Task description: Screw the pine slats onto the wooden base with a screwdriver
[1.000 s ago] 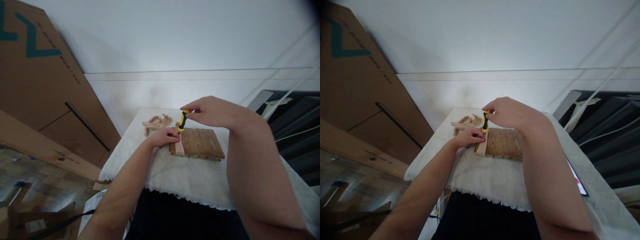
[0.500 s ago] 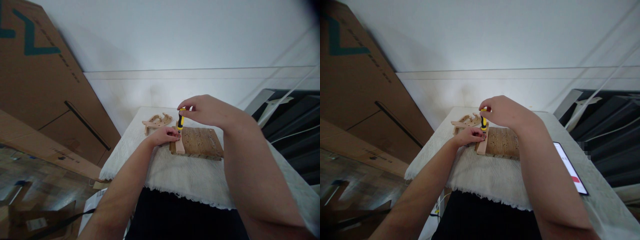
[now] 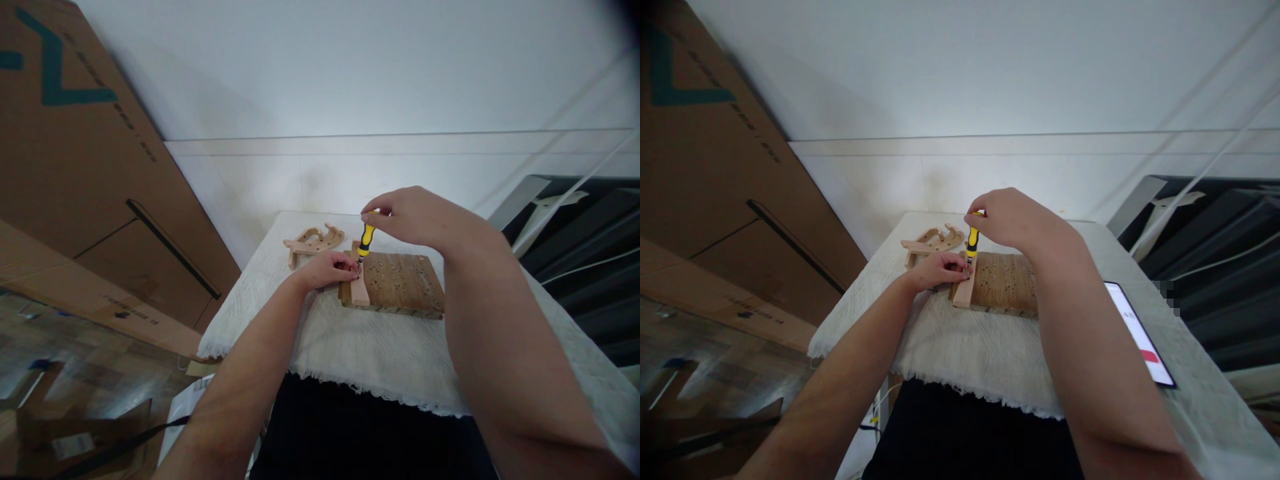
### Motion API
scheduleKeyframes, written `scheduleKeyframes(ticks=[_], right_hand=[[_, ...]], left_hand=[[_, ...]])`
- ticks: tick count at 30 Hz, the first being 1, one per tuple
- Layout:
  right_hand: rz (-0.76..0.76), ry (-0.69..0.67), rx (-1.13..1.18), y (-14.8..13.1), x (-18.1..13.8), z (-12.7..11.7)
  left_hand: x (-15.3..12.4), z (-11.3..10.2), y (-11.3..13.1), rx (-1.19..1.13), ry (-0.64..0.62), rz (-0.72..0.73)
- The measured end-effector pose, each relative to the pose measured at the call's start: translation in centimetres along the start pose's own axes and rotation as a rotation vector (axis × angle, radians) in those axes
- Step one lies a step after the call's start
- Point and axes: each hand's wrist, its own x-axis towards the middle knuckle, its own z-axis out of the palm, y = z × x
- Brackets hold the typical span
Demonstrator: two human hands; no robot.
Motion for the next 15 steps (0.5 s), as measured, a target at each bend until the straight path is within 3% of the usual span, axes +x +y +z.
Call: scheduleKeyframes(ticks=[4, 9, 15], right_hand=[[0.017, -0.055, 0.038, 0.12, -0.24, -0.58], [0.079, -0.012, -0.002, -0.27, -0.11, -0.55], [0.015, 0.032, 0.018, -0.57, 0.04, 0.01]], left_hand=[[-0.16, 0.10, 0.34, -0.004, 0.006, -0.031], [-0.18, 0.19, 0.66, -0.005, 0.007, -0.026], [0.05, 0.20, 0.56, -0.035, 0.008, -0.014]])
